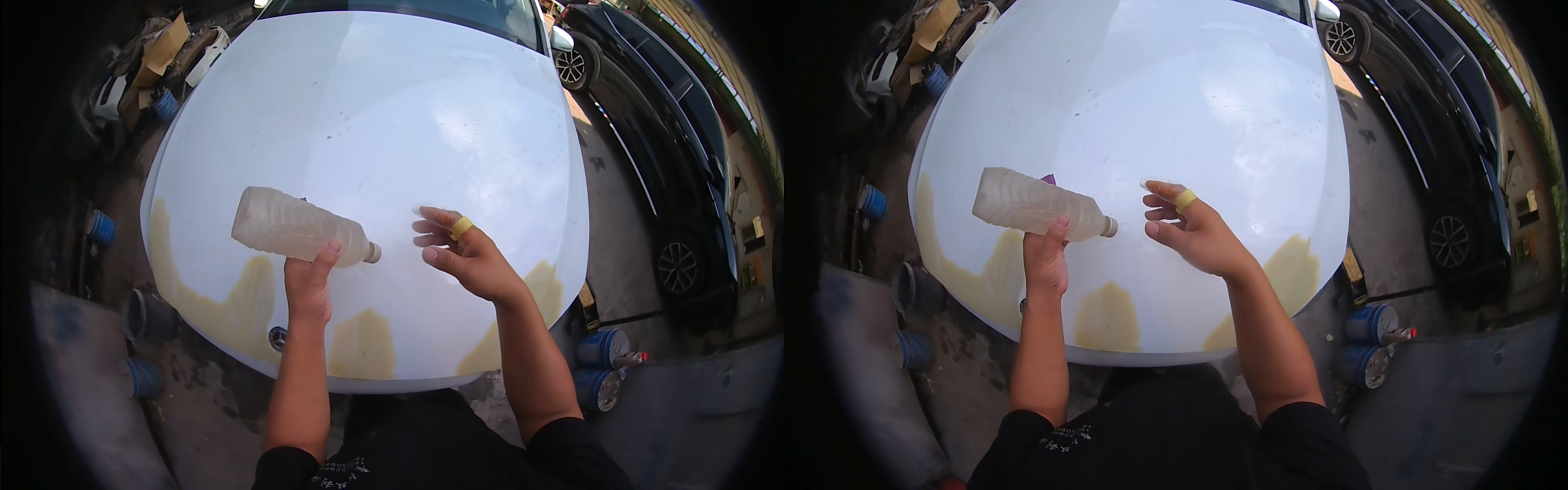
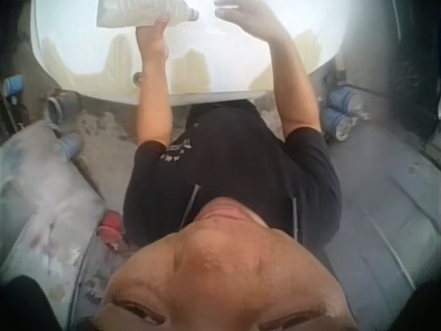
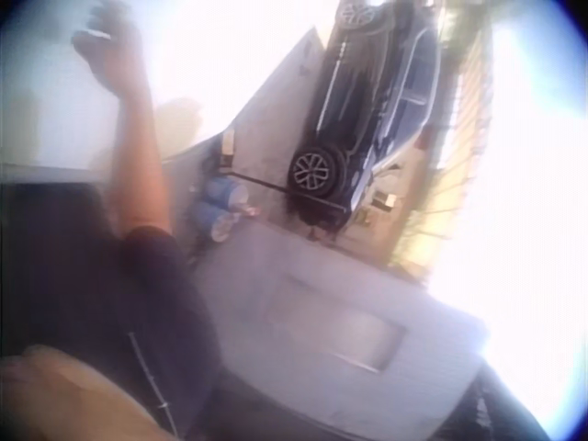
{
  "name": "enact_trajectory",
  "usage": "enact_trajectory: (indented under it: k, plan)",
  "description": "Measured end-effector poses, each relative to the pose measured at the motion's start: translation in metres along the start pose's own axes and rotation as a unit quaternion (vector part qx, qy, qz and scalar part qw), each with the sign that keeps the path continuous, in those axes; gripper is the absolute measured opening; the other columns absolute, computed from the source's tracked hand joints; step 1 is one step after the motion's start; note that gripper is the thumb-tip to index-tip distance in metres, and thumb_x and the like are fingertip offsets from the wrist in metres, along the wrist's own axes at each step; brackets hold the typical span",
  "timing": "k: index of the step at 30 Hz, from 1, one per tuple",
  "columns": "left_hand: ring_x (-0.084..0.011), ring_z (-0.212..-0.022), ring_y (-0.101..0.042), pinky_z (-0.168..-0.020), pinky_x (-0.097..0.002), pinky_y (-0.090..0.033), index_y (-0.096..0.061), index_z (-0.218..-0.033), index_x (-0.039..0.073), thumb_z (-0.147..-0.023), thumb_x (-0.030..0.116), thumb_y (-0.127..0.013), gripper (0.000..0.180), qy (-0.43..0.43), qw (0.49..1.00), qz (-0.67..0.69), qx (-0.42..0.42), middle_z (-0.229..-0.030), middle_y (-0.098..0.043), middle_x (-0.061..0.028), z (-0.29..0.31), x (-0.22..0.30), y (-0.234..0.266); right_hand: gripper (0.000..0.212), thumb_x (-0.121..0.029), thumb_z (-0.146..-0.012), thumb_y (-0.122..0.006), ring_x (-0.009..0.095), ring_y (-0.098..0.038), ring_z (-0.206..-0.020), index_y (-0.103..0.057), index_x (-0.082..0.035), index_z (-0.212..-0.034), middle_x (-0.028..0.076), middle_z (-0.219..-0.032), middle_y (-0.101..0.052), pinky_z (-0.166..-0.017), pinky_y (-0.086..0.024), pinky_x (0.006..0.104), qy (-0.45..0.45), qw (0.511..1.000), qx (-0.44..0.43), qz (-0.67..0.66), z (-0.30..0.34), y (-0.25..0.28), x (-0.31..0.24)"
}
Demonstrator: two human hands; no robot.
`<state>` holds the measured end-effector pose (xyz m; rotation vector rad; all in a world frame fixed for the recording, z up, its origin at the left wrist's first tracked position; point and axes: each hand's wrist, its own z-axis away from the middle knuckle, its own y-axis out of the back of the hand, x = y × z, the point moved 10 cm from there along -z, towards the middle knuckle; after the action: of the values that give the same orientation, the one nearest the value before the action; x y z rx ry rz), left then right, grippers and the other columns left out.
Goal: The person sands the hood of a white car using a purple sanding block and pours liquid from a plastic bottle onto the surface to aid the process. The person moves around the hood, applying the sanding block to various areas while intermittently adding liquid.
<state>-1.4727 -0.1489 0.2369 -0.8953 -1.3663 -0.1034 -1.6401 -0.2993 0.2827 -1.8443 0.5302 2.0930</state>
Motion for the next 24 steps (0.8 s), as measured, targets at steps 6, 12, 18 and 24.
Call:
enact_trajectory:
  k: [6, 12, 18, 24]
  plan:
    - [-0.0187, -0.112, -0.057, -0.098, -0.0362, -0.046, -0.05, -0.127, 0.002, -0.084, 0.012, -0.075, 0.051, 0.063, 0.993, -0.047, -0.09, -0.122, -0.058, -0.0078, 0.032, -0.022, -0.051, 0.107, -0.02, -0.076, -0.083, 0.032, -0.046, -0.134, -0.013, -0.012, -0.156, 0.02, -0.147, -0.044, -0.109, -0.039, 0.0468, 0.067, 0.966, -0.067, 0.241, -0.008, -0.031, -0.025]
    - [-0.0221, -0.117, -0.054, -0.099, -0.0397, -0.045, -0.047, -0.13, 0.002, -0.083, 0.016, -0.074, 0.056, 0.008, 0.964, -0.215, -0.154, -0.125, -0.055, -0.0113, 0.055, -0.024, -0.079, 0.115, -0.017, -0.074, -0.082, 0.033, -0.04, -0.138, -0.003, -0.01, -0.157, 0.019, -0.154, -0.034, -0.112, -0.036, 0.0392, 0.043, 0.962, -0.174, 0.204, -0.006, -0.041, -0.008]
    - [-0.0233, -0.121, -0.049, -0.103, -0.0435, -0.041, -0.045, -0.137, 0.003, -0.088, 0.024, -0.068, 0.059, 0.049, 0.959, -0.124, -0.251, -0.131, -0.051, -0.0128, 0.066, -0.013, -0.071, 0.112, -0.017, -0.064, -0.085, 0.029, -0.041, -0.136, -0.018, -0.004, -0.154, 0.014, -0.153, -0.032, -0.112, -0.035, 0.038, -0.04, 0.975, -0.178, 0.129, 0.006, -0.039, 0.014]
    - [-0.0146, -0.101, -0.06, -0.091, -0.0305, -0.049, -0.056, -0.126, -0.001, -0.092, 0.022, -0.066, 0.042, 0.089, 0.986, -0.101, -0.098, -0.111, -0.062, -0.0079, 0.038, -0.034, -0.022, 0.1, -0.017, -0.064, -0.089, 0.029, -0.056, -0.122, -0.033, -0.003, -0.146, 0.017, -0.129, -0.059, -0.103, -0.045, 0.0445, -0.08, 0.964, -0.252, 0.017, 0.03, -0.045, 0.038]
